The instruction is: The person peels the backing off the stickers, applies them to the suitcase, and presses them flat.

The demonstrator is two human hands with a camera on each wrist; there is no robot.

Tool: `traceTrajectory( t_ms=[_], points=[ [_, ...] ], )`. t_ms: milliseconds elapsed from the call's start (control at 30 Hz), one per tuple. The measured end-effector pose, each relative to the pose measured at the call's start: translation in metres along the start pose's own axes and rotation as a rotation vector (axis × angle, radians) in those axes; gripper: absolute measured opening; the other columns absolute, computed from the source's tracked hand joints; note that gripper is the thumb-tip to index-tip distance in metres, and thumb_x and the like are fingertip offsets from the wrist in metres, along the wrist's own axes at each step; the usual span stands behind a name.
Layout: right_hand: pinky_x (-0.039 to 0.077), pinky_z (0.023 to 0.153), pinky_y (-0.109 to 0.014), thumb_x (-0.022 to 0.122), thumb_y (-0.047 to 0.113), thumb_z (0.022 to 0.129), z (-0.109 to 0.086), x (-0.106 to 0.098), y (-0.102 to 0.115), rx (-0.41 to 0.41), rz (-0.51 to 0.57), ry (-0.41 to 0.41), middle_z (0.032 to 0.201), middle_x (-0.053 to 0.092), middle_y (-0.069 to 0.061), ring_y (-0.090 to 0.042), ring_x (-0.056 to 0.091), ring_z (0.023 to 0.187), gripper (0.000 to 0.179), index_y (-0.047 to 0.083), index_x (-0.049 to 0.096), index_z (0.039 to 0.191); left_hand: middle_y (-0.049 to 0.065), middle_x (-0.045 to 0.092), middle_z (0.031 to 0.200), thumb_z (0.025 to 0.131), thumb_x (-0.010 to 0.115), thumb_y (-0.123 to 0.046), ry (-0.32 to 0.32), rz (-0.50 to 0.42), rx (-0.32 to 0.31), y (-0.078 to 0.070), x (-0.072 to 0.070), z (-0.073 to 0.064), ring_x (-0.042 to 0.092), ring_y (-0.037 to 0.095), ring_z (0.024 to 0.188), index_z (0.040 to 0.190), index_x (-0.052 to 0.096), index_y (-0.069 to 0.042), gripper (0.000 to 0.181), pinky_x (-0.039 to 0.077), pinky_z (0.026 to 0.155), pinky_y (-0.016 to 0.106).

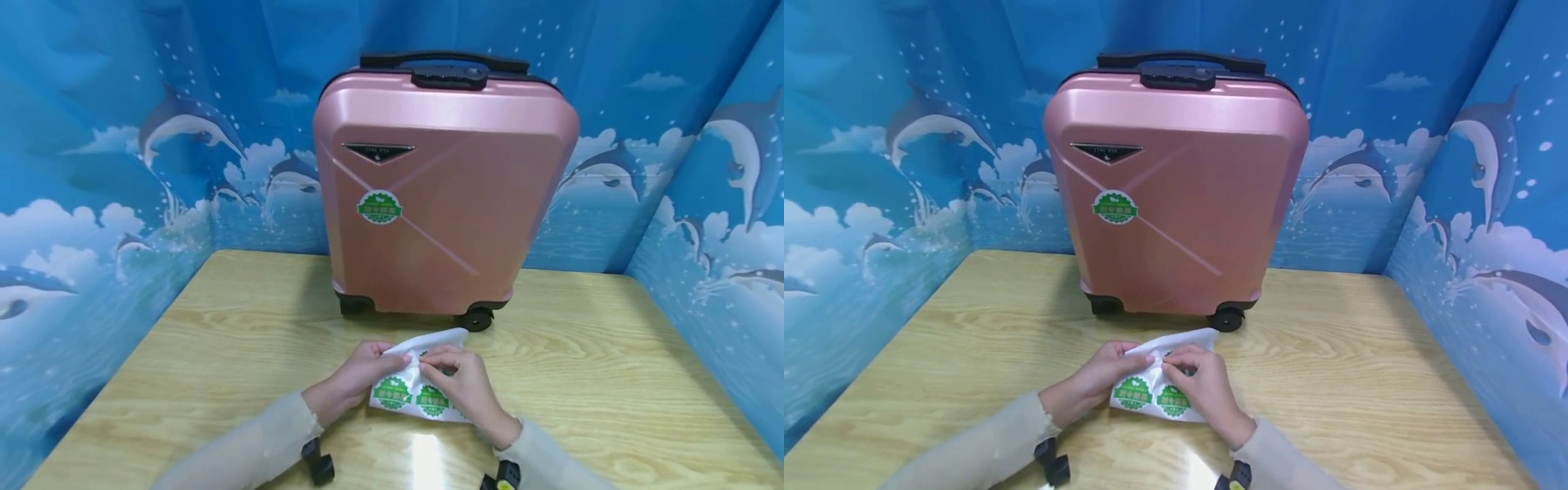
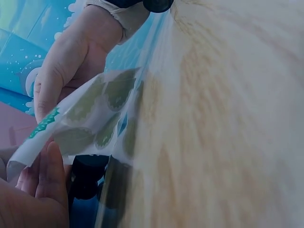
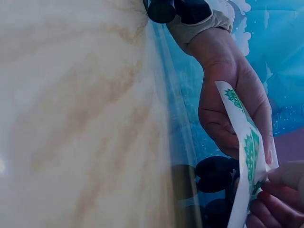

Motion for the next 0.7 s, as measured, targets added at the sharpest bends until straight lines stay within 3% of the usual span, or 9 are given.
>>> traceTrajectory(
  t_ms=[233, 500, 700],
  points=[
    [0.053, 0.074, -0.023, 0.076, 0.006, 0.077, -0.0014, -0.001, -0.0003, -0.019, -0.006, -0.015, 0.083, 0.071, 0.004, -0.007, 0.064, 0.081, 0.005, 0.008, 0.075, 0.081, 0.008, 0.07, 0.081, 0.086, 0.062, -0.006, 0.037, -0.025, -0.001, 0.0005, -0.0013, 0.0002, 0.067, 0.012, 0.069, 0.107, 0.058, 0.015, 0.03, 0.055, 0.067, 0.024],
    [0.052, 0.069, -0.026, 0.075, 0.001, 0.076, -0.0023, 0.0019, -0.0028, -0.017, -0.018, -0.029, 0.077, 0.066, 0.007, -0.005, 0.059, 0.075, 0.011, 0.011, 0.07, 0.076, 0.006, 0.069, 0.079, 0.084, 0.063, -0.006, 0.023, -0.014, -0.007, 0.0012, -0.0011, -0.0011, 0.067, 0.011, 0.068, 0.106, 0.058, 0.014, 0.03, 0.055, 0.069, 0.025],
    [0.052, 0.072, -0.024, 0.072, -0.004, 0.077, -0.0028, 0.003, -0.0056, 0.019, 0.066, -0.039, 0.079, 0.066, -0.002, -0.005, 0.057, 0.074, 0.012, 0.008, 0.069, 0.076, 0.005, 0.069, 0.08, 0.085, 0.063, -0.006, 0.016, -0.006, -0.017, 0.0036, -0.0027, 0.0007, 0.067, 0.011, 0.069, 0.108, 0.058, 0.015, 0.031, 0.055, 0.068, 0.024]
  ],
)
Point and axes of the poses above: each hand's wrist, its own z-axis towards the middle knuckle, its own x-axis out of the palm, y = z × x, the point moved 2 cm from there along z, towards the middle knuckle
